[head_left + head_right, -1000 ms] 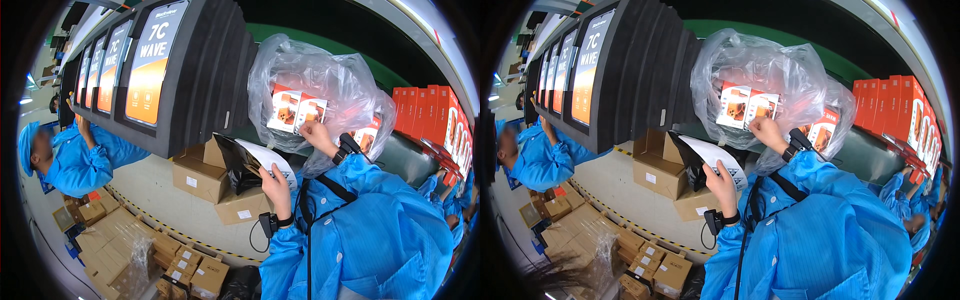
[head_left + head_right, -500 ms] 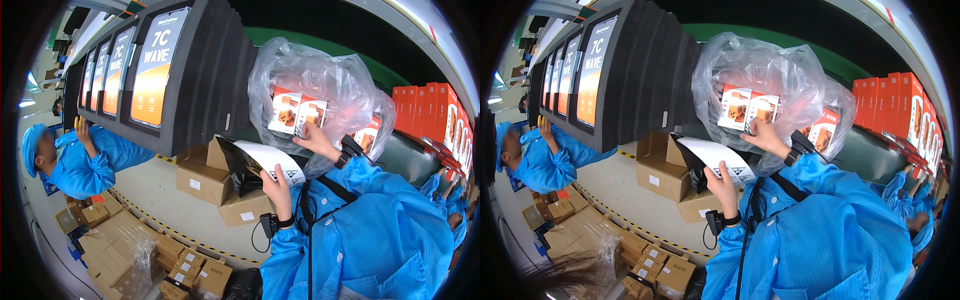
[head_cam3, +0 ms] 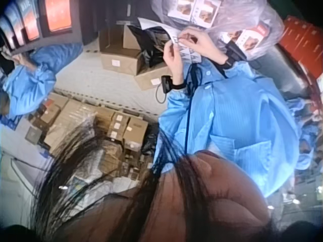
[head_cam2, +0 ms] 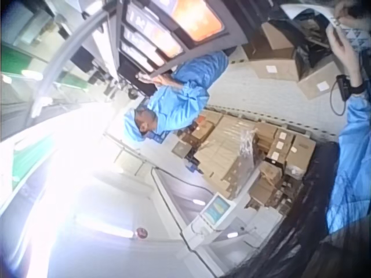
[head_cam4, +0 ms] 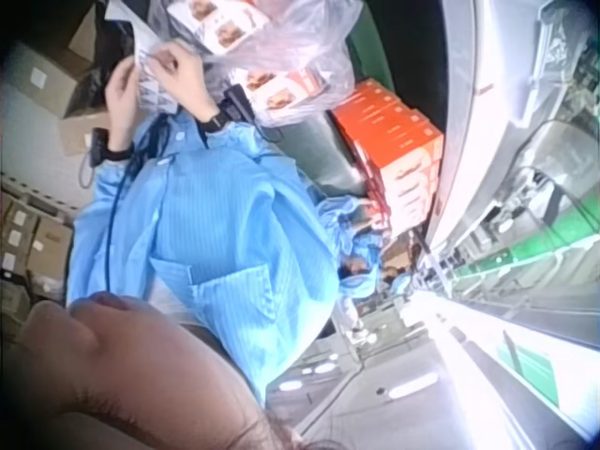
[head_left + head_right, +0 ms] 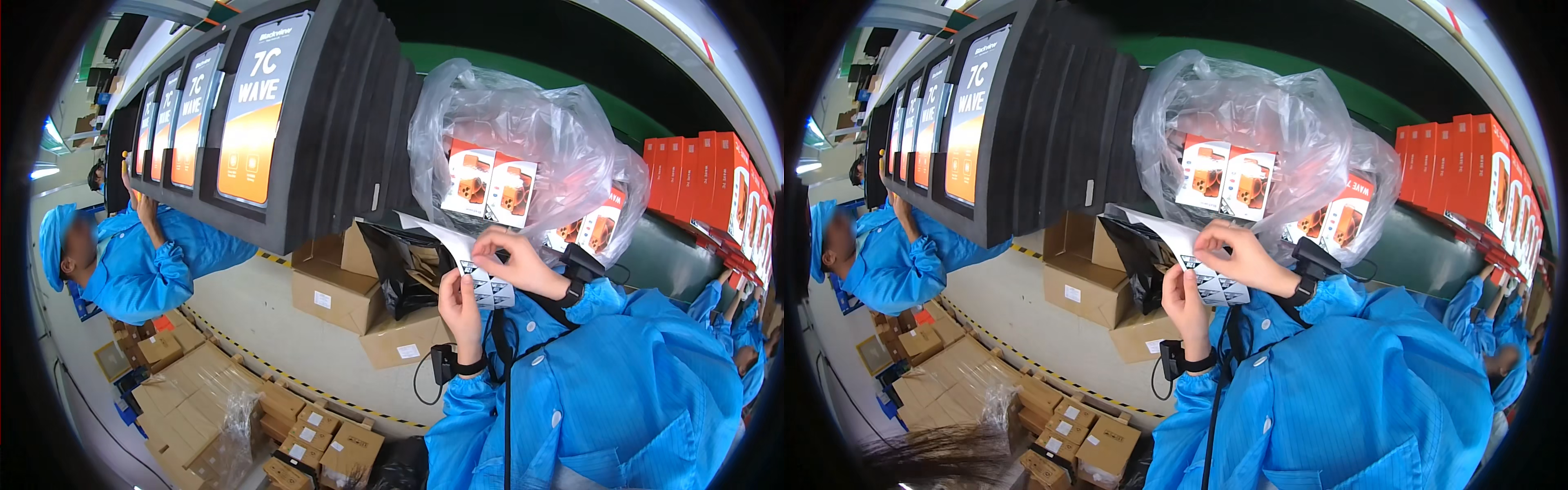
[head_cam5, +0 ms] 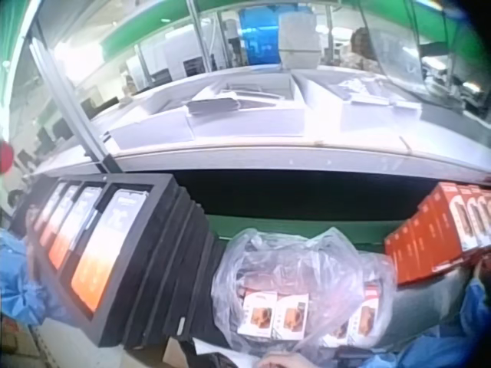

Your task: Applying labels to product boxes and packing them into larger containers.

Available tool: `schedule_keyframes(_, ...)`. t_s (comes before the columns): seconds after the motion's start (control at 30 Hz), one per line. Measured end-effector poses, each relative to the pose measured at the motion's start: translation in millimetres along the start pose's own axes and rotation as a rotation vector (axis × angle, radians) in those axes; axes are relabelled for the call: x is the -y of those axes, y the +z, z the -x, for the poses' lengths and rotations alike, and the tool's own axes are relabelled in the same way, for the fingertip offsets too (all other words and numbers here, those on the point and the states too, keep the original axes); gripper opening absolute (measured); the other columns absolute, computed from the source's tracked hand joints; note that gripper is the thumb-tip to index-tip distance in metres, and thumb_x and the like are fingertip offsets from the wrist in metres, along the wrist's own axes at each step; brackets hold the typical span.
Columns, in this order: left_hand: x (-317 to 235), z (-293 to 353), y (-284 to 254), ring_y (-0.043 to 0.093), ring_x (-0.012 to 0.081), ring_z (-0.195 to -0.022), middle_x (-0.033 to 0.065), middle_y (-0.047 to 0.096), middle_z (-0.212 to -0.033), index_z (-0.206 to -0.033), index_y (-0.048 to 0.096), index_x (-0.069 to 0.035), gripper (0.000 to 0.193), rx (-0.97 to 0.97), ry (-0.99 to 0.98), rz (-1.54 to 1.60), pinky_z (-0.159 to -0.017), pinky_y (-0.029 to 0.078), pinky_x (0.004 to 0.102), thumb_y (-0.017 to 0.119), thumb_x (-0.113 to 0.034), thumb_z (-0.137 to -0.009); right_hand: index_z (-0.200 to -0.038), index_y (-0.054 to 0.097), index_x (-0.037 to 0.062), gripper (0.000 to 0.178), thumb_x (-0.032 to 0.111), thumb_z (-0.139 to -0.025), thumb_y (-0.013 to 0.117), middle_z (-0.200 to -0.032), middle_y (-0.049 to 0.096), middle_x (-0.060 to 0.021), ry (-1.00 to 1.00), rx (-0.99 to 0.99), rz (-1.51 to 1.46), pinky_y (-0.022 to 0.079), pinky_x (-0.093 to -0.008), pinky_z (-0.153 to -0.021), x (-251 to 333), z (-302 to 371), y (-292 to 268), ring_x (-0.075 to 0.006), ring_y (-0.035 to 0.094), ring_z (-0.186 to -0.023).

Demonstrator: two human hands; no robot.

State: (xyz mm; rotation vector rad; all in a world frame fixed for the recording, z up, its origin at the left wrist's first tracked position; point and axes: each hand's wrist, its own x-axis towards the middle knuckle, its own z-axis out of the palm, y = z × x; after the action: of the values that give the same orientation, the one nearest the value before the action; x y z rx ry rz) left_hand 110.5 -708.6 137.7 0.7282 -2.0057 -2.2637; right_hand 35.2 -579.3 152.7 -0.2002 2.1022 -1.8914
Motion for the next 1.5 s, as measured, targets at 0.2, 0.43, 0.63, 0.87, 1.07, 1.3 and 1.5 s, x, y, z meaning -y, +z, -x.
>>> schedule_keyframes(0.2,5.0,-11.7,-5.4,0.054,0.0077,-0.088,0.0037,0.06,-0.098,-0.109,0.057,0.004,0.019,0.062,0.046,0.01,-0.078,0.043,0.0219,0.052,-0.009,-0.095,-0.091,0.062,0.0013,0.013,0.006,-0.08,0.069,-0.086,0.06,-0.0053,0.017,0.051,0.005,0.046,-0.0274,-0.071,-2.3,1.3,3.3,-0.0138,0.057,-0.077)
schedule_keyframes(0.43,4.6,-29.5,-10.9,0.053,0.0073,-0.086,0.0028,0.059,-0.096,-0.106,0.057,0.003,0.016,0.182,0.013,-0.039,-0.078,0.042,0.0212,0.051,-0.007,-0.096,-0.089,0.06,0.0012,0.015,0.006,-0.078,0.069,-0.083,0.061,-0.0073,-0.026,0.009,0.084,0.048,-0.0312,-0.072,-3.8,-6.4,2.7,-0.0192,0.061,-0.08)
schedule_keyframes(0.63,-0.6,-44.3,-8.7,0.053,0.0078,-0.086,0.0031,0.056,-0.096,-0.106,0.056,0.003,0.015,0.248,0.064,-0.14,-0.076,0.043,0.0214,0.05,-0.006,-0.095,-0.092,0.061,-0.0002,0.017,0.006,-0.078,0.07,-0.082,0.064,-0.007,0.076,0.023,0.02,0.051,-0.0297,-0.073,-12.7,-16.2,-3.2,-0.0171,0.064,-0.079)
schedule_keyframes(0.87,-21.6,-71.8,5.1,0.058,0.0232,-0.084,0.0123,0.056,-0.094,-0.103,0.056,0.0,0.017,0.319,0.445,-0.585,-0.075,0.046,0.0284,0.058,-0.001,-0.086,-0.089,0.062,-0.0012,0.012,0.003,-0.081,0.069,-0.085,0.064,-0.0052,0.224,-0.006,-0.138,0.052,-0.0258,-0.076,-20.9,-30.6,-9.3,-0.0113,0.064,-0.082)
schedule_keyframes(1.07,3.7,-112.6,16.1,0.057,0.0381,-0.075,0.0179,0.048,-0.081,-0.086,0.042,-0.002,0.012,0.238,0.479,-1.092,-0.059,0.047,0.0441,0.053,-0.005,-0.086,-0.085,0.062,-0.0008,0.009,0.003,-0.081,0.069,-0.087,0.06,-0.0038,0.21,-0.073,-0.036,0.051,-0.0245,-0.074,-35.2,-37.8,-22.0,-0.0096,0.06,-0.08)
schedule_keyframes(1.3,47.0,-152.1,-25.4,0.057,0.0428,-0.074,0.0225,0.054,-0.086,-0.098,0.047,0.0,0.011,0.05,0.424,-1.122,-0.057,0.049,0.047,0.049,-0.009,-0.091,-0.083,0.065,-0.0021,0.014,0.012,-0.082,0.067,-0.071,0.065,-0.005,0.294,-0.007,0.134,0.049,-0.0253,-0.063,-88.9,-80.7,1.6,-0.0104,0.06,-0.065)
schedule_keyframes(1.5,53.9,-151.4,-22.0,0.057,0.0436,-0.075,0.0236,0.056,-0.085,-0.096,0.049,0.001,0.011,0.027,0.395,-1.042,-0.059,0.049,0.0468,0.051,-0.007,-0.09,-0.082,0.065,-0.0034,0.014,0.011,-0.081,0.064,-0.067,0.064,-0.0126,0.193,-0.042,0.364,0.048,-0.0302,-0.058,-122.5,-101.5,10.5,-0.0193,0.061,-0.06)
